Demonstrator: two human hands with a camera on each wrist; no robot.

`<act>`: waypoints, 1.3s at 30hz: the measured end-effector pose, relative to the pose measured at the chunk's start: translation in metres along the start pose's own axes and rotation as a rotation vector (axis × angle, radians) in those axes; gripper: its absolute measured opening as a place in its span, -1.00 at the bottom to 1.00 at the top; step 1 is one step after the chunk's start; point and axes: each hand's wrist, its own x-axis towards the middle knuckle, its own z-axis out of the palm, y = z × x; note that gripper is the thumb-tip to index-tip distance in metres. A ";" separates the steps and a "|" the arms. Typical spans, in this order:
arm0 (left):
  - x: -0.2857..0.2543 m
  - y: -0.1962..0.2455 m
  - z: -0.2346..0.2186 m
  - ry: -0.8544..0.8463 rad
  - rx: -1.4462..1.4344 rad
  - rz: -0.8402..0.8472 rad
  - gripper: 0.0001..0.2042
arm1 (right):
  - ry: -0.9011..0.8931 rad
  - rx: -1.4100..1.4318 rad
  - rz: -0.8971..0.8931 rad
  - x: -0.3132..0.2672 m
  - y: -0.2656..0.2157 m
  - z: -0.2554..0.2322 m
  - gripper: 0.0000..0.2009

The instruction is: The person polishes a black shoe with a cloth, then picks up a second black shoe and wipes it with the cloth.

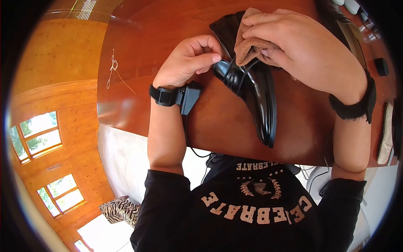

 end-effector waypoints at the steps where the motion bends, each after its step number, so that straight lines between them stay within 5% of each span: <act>1: 0.000 0.000 -0.001 -0.007 -0.001 0.010 -0.86 | -0.024 0.014 0.009 0.001 -0.001 -0.002 -0.75; 19: 0.000 -0.001 -0.002 -0.034 -0.017 0.026 -0.86 | -0.050 0.091 0.034 0.003 -0.002 -0.001 -0.77; 22: -0.001 0.002 -0.002 -0.023 0.007 0.031 -0.87 | -0.043 0.117 -0.082 0.005 0.004 -0.001 -0.77; 25: -0.001 -0.001 0.001 -0.014 0.069 0.026 -0.90 | 0.071 0.055 -0.055 -0.002 0.005 0.010 -0.78; 39: 0.000 -0.002 -0.006 -0.003 -0.005 0.019 -0.87 | -0.036 0.104 -0.002 -0.001 0.008 0.010 -0.81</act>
